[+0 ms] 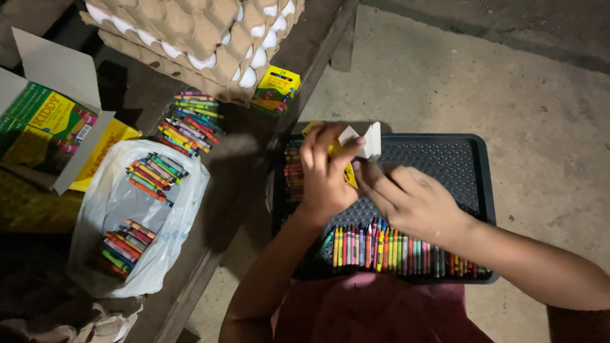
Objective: Sort various crayons into a cardboard box.
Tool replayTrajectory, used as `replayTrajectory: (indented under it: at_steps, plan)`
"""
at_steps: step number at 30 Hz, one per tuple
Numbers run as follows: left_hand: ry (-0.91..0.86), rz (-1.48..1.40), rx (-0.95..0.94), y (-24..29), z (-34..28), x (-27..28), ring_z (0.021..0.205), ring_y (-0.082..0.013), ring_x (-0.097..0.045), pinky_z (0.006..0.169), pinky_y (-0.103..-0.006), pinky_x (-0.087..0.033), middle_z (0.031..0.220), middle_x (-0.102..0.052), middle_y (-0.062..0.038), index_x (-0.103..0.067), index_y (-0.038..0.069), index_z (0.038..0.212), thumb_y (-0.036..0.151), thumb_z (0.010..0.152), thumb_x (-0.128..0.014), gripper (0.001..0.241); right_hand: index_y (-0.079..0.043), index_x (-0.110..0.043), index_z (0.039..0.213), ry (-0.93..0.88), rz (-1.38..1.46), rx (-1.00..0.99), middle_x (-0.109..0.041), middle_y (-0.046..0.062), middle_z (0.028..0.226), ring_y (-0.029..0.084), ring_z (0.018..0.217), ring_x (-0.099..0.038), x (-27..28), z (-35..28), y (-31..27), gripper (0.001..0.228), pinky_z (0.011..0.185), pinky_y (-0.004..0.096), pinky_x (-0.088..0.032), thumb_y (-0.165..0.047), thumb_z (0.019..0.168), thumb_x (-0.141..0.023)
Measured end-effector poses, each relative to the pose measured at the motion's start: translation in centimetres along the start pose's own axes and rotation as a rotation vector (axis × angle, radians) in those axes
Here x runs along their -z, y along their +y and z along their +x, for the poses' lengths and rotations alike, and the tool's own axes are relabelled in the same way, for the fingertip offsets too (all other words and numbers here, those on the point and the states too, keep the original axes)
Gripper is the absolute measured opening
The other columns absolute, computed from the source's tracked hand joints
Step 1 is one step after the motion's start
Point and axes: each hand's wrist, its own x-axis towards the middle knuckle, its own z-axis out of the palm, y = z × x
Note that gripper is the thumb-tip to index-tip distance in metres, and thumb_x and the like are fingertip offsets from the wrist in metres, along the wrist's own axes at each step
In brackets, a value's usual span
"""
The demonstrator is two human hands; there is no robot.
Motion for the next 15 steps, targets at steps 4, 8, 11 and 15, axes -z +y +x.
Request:
replayTrajectory:
  at_steps: [4, 8, 11, 15]
  plan:
    - [-0.012, -0.001, -0.013, -0.7, -0.6, -0.1, 0.138, -0.0411, -0.045, 0.119, -0.0537, -0.039, 0.152, -0.049, -0.012, -0.053, 0.025, 0.144, 0.011, 0.088, -0.077, 0.062, 0.004, -0.063, 0.129, 0.041, 0.201, -0.035, -0.061, 0.015, 0.128, 0.024, 0.099, -0.061, 0.4, 0.7, 0.8, 0.054, 0.086, 0.034, -0.056, -0.006, 0.076, -0.066]
    - [0.000, -0.053, -0.050, -0.9, 0.0, 0.2, 0.137, -0.0463, -0.043, 0.118, -0.0593, -0.038, 0.146, -0.047, -0.015, -0.052, 0.022, 0.139, 0.022, 0.075, -0.088, 0.073, 0.004, -0.064, 0.127, 0.058, 0.536, -0.071, -0.062, 0.017, 0.127, 0.032, 0.110, -0.063, 1.6, 1.1, 1.6, 0.055, 0.090, 0.038, -0.056, -0.004, 0.072, -0.067]
    - [0.011, -0.068, -0.085, -0.8, 0.4, 0.6, 0.138, -0.0459, -0.043, 0.118, -0.0596, -0.039, 0.147, -0.047, -0.015, -0.051, 0.021, 0.137, 0.022, 0.074, -0.091, 0.074, 0.004, -0.065, 0.124, 0.141, 0.681, -0.094, -0.062, 0.016, 0.125, 0.032, 0.113, -0.064, 1.9, 1.1, 1.7, 0.049, 0.093, 0.042, -0.055, -0.004, 0.076, -0.068]
    - [-0.005, -0.094, -0.124, -0.6, 0.7, 0.8, 0.137, -0.0461, -0.044, 0.116, -0.0606, -0.041, 0.147, -0.048, -0.016, -0.052, 0.020, 0.134, 0.019, 0.071, -0.090, 0.074, 0.003, -0.066, 0.119, 0.207, 0.691, -0.078, -0.063, 0.015, 0.123, 0.033, 0.115, -0.065, 0.9, 0.3, 1.8, 0.039, 0.096, 0.042, -0.056, -0.004, 0.080, -0.069]
